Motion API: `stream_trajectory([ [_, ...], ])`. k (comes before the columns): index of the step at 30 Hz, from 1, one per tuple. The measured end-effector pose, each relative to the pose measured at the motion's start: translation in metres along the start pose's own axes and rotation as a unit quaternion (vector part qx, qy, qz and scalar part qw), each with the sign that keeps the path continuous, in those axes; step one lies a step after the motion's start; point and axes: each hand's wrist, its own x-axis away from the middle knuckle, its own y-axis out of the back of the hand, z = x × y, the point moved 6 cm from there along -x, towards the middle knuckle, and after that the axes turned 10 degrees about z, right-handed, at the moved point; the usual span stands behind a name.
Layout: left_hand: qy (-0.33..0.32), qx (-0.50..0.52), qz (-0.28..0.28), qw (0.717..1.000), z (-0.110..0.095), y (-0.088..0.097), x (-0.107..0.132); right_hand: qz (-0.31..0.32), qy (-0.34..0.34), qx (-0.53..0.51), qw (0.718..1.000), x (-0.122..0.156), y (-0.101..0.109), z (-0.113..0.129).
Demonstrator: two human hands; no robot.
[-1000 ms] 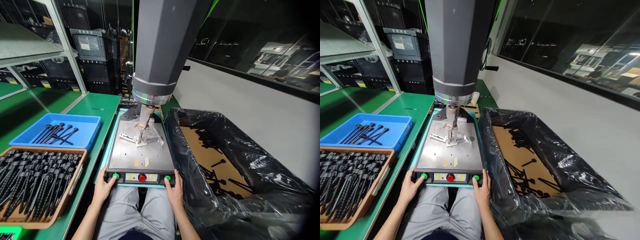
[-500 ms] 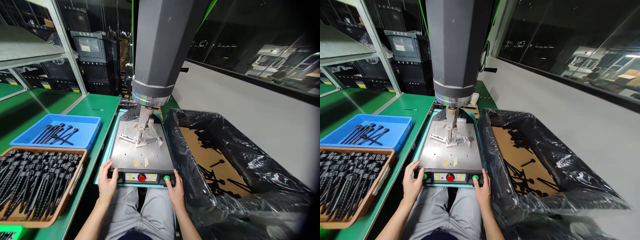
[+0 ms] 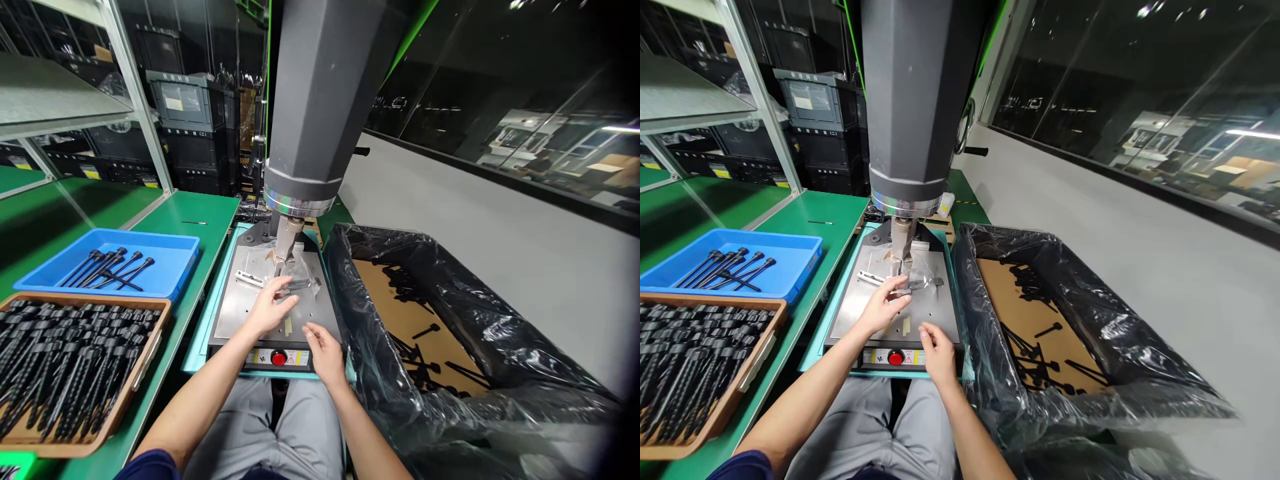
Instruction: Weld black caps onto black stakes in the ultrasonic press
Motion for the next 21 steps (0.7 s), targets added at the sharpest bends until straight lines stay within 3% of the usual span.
stream_trajectory([
  [3, 0.006, 0.028, -0.028, 0.999, 0.001, -0.001, -0.005, 0.106, -0.009, -0.044, 0.993, -0.028, -0.031, 0.014],
  [5, 0.004, 0.045, -0.031, 0.998, -0.001, -0.003, -0.006, 0.132, 0.008, -0.045, 0.99, -0.047, -0.046, 0.029],
  [9, -0.015, 0.052, -0.023, 0.998, -0.011, -0.004, -0.005, 0.044, 0.092, 0.026, 0.994, -0.083, -0.046, 0.061],
  [14, -0.02, 0.111, -0.008, 0.994, -0.02, -0.002, -0.004, -0.078, 0.194, 0.124, 0.97, -0.117, -0.033, 0.092],
  [18, -0.033, 0.118, -0.017, 0.992, -0.025, 0.002, -0.004, -0.084, 0.217, 0.166, 0.958, -0.15, -0.036, 0.11],
  [21, -0.024, 0.142, -0.019, 0.989, -0.027, 0.005, -0.005, -0.048, 0.193, 0.167, 0.966, -0.17, -0.04, 0.115],
])
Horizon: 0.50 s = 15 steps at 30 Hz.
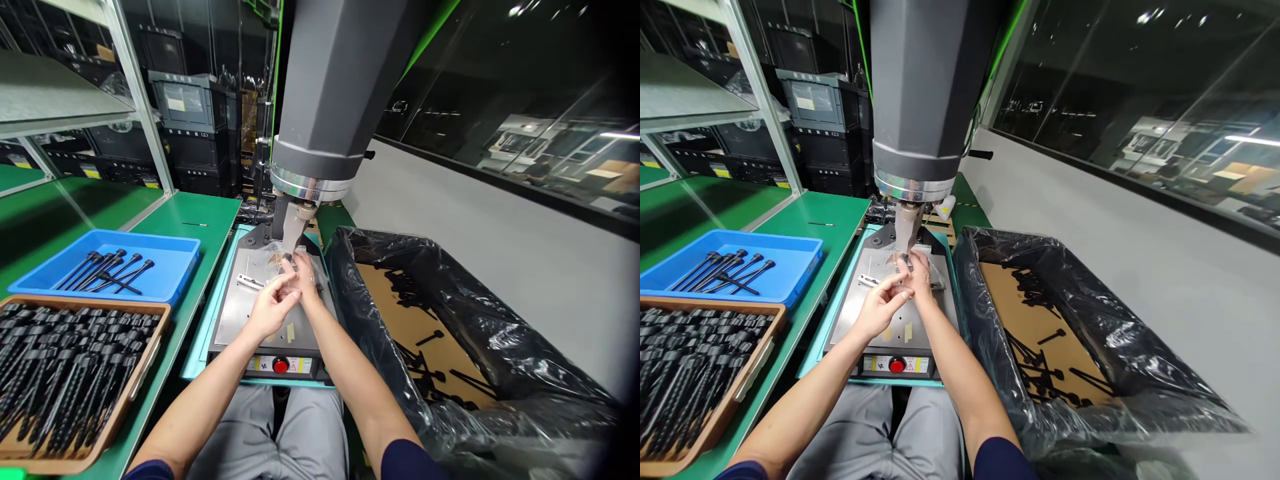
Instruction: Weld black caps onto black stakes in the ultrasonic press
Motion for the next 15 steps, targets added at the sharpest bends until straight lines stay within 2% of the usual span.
stream_trajectory([
  [3, 0.02, 0.026, -0.019, 0.999, -0.003, 0.006, -0.001, 0.025, -0.033, -0.013, 0.999, -0.009, -0.001, 0.0],
  [8, 0.028, 0.07, -0.122, 0.99, -0.005, 0.028, 0.0, -0.006, -0.027, -0.049, 0.998, 0.002, 0.008, 0.012],
  [12, 0.042, 0.07, -0.145, 0.986, 0.002, 0.036, 0.008, -0.02, -0.047, -0.096, 0.994, 0.039, 0.022, 0.017],
  [15, 0.067, 0.058, -0.148, 0.985, 0.012, 0.035, 0.019, 0.012, -0.089, -0.143, 0.986, 0.081, 0.031, 0.018],
])
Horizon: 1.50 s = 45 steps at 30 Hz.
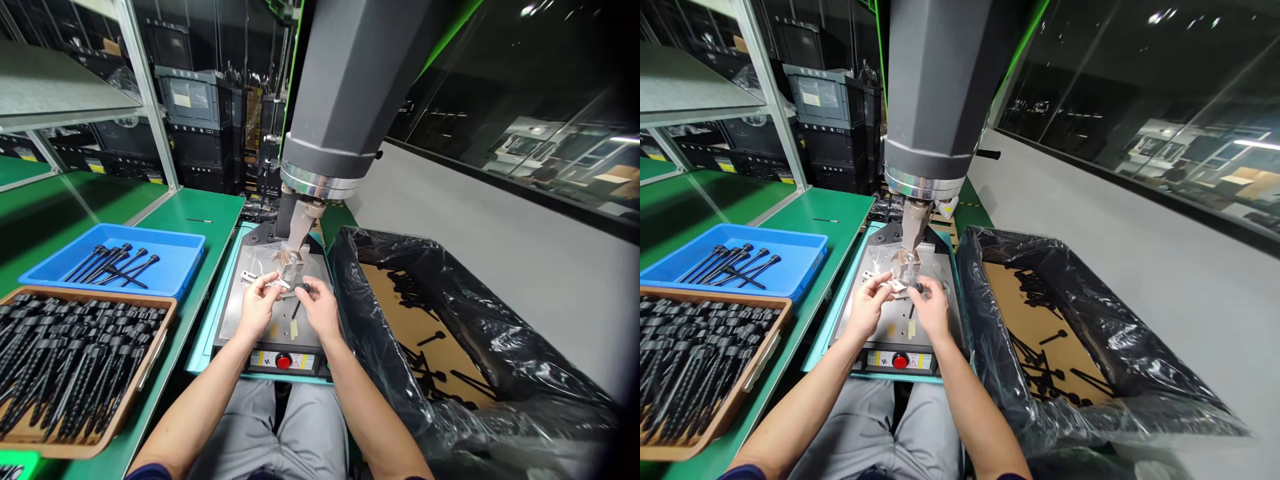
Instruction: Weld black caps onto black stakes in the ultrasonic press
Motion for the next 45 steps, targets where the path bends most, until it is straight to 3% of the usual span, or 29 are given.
stream_trajectory([
  [5, 0.037, -0.026, 0.008, 0.999, 0.026, 0.006, 0.02, 0.074, -0.018, -0.087, 0.993, 0.053, 0.006, 0.008],
  [8, 0.032, -0.067, -0.023, 0.997, 0.041, 0.019, 0.037, 0.035, 0.039, -0.049, 0.997, 0.062, 0.017, 0.024],
  [11, 0.013, -0.138, -0.101, 0.985, 0.049, 0.035, 0.06, 0.007, 0.102, -0.006, 0.995, 0.063, 0.024, 0.041],
  [13, 0.001, -0.173, -0.117, 0.978, 0.048, 0.036, 0.073, 0.006, 0.126, 0.008, 0.992, 0.063, 0.024, 0.048],
  [17, -0.072, -0.2, -0.003, 0.977, 0.025, 0.002, 0.083, 0.002, 0.145, 0.003, 0.989, 0.068, 0.022, 0.057],
  [21, -0.157, -0.242, 0.123, 0.95, 0.0, -0.041, 0.084, -0.008, 0.111, -0.07, 0.991, 0.072, 0.017, 0.058],
  [24, -0.143, -0.284, 0.127, 0.94, -0.002, -0.05, 0.084, 0.002, 0.056, -0.181, 0.982, 0.075, 0.013, 0.053],
  [27, -0.1, -0.3, 0.122, 0.941, 0.002, -0.042, 0.088, 0.059, 0.014, -0.269, 0.961, 0.08, 0.009, 0.048],
  [32, -0.032, -0.356, 0.169, 0.919, -0.006, -0.017, 0.105, 0.222, -0.066, -0.257, 0.938, 0.086, -0.015, 0.03],
  [38, 0.022, -0.46, 0.184, 0.869, -0.033, 0.031, 0.149, 0.35, -0.072, -0.201, 0.912, 0.109, -0.068, 0.018],
  [41, 0.076, -0.506, 0.124, 0.85, -0.057, 0.071, 0.176, 0.413, -0.054, -0.194, 0.888, 0.119, -0.08, 0.019],
  [43, 0.1, -0.546, 0.046, 0.831, -0.081, 0.107, 0.191, 0.42, -0.05, -0.202, 0.883, 0.118, -0.079, 0.017],
  [45, 0.134, -0.597, -0.051, 0.789, -0.109, 0.151, 0.202, 0.418, -0.061, -0.207, 0.882, 0.116, -0.076, 0.011],
])
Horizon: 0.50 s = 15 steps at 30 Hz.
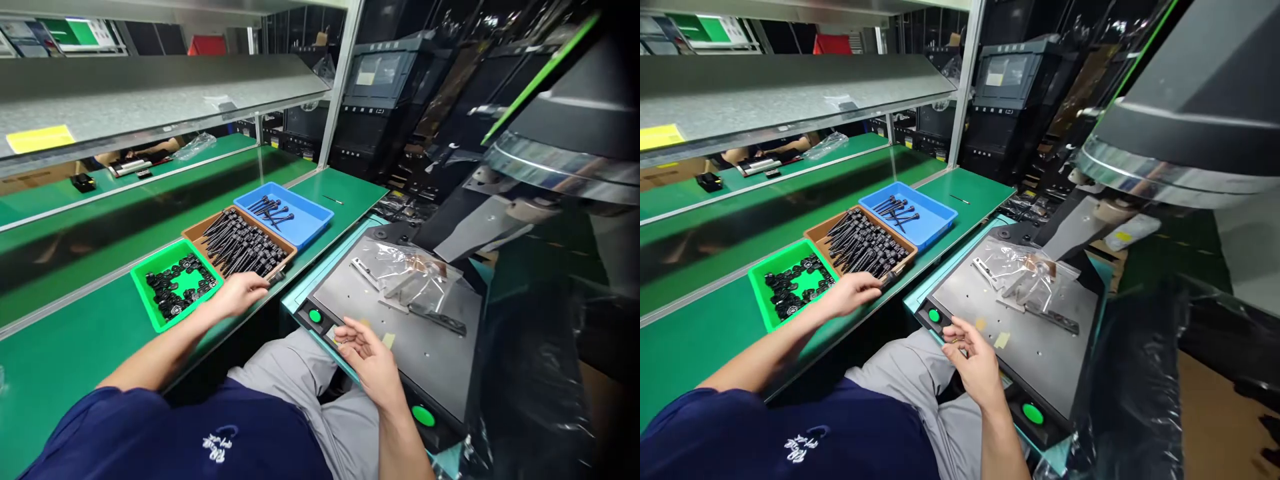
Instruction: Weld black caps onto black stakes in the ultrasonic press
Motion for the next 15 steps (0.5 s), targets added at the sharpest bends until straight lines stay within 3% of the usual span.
stream_trajectory([
  [4, 0.156, -0.119, -0.098, 0.976, 0.079, 0.07, -0.009, 0.003, -0.022, -0.01, 1.0, 0.002, 0.004, -0.013],
  [7, 0.242, -0.171, -0.103, 0.95, 0.134, 0.099, -0.028, 0.004, -0.024, -0.01, 1.0, 0.003, 0.002, -0.019],
  [11, 0.278, -0.178, -0.089, 0.94, 0.177, 0.102, -0.051, -0.01, -0.038, -0.013, 0.999, 0.008, 0.004, -0.02],
  [15, 0.278, -0.175, -0.074, 0.942, 0.191, 0.093, -0.063, -0.032, -0.058, -0.014, 0.998, 0.015, 0.012, -0.018],
])
